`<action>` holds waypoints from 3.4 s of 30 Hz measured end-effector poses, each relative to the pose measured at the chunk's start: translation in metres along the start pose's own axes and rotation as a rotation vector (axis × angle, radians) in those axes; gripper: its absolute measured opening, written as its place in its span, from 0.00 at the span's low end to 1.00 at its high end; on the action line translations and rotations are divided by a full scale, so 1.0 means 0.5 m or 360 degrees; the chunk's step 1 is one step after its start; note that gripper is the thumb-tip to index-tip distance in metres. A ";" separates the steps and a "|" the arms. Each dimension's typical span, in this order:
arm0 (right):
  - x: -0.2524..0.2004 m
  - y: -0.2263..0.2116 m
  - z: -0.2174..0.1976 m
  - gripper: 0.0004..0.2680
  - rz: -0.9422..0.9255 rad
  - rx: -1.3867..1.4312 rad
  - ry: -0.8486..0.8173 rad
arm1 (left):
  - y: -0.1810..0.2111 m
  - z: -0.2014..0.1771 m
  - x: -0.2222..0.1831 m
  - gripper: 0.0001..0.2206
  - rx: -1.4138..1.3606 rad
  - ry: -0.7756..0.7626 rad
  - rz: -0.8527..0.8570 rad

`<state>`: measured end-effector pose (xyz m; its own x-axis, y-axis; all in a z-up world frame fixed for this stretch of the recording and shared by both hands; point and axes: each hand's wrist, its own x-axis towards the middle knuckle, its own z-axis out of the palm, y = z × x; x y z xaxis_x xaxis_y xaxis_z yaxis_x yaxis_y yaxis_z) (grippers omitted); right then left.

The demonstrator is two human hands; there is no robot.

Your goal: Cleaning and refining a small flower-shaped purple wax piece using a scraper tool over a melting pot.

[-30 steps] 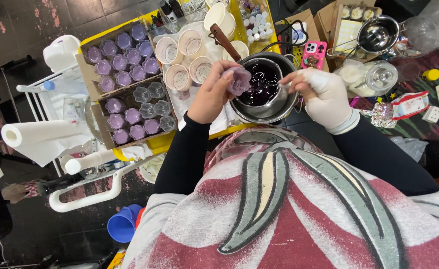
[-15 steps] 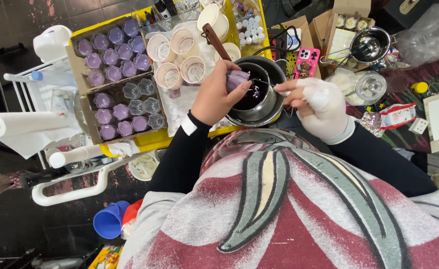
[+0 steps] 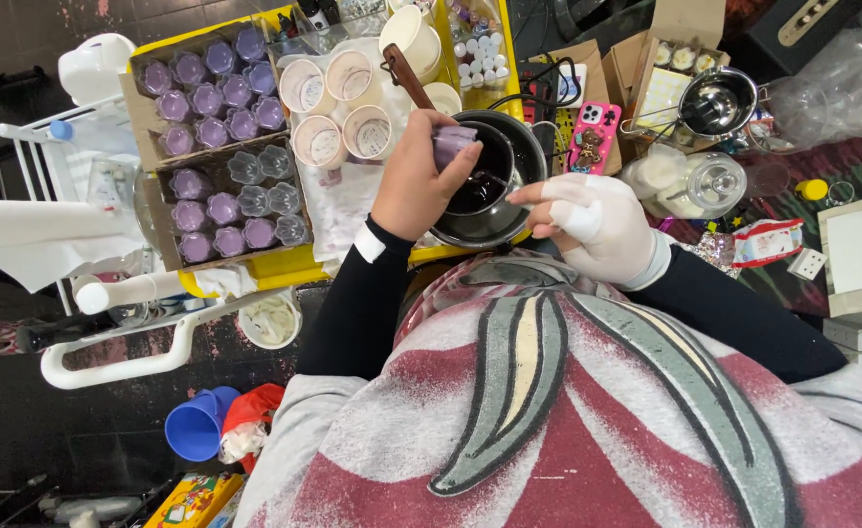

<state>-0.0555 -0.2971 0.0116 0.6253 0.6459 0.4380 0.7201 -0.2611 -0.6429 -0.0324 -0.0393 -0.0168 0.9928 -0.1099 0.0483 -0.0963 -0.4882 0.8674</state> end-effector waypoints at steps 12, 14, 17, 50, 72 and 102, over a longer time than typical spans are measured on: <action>-0.005 0.043 0.028 0.01 0.0398 0.0313 0.0046 | -0.113 0.019 -0.009 0.11 -0.1295 -0.0079 -0.0457; -0.006 0.033 0.039 0.03 0.0480 0.0314 0.0096 | -0.104 0.001 -0.011 0.11 -0.1425 -0.0135 -0.0489; 0.001 0.021 0.049 0.04 0.0518 0.0310 0.0130 | -0.110 -0.020 -0.002 0.10 -0.1684 -0.0247 -0.0516; 0.056 -0.110 0.106 0.13 0.0166 0.0410 0.1683 | -0.148 -0.024 0.051 0.19 -0.2088 -0.0473 -0.0994; 0.098 -0.135 0.061 0.09 -0.0259 -0.0147 0.0267 | -0.106 -0.047 0.008 0.16 -0.2280 -0.1056 -0.1199; 0.105 -0.180 0.071 0.10 -0.0176 -0.0299 0.0286 | -0.102 -0.056 -0.041 0.21 -0.2144 -0.0665 -0.0498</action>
<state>-0.0980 -0.2142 0.0703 0.5711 0.5445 0.6144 0.8196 -0.3353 -0.4647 -0.0457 0.0121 -0.0479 0.8442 -0.5088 -0.1685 0.4906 0.6069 0.6253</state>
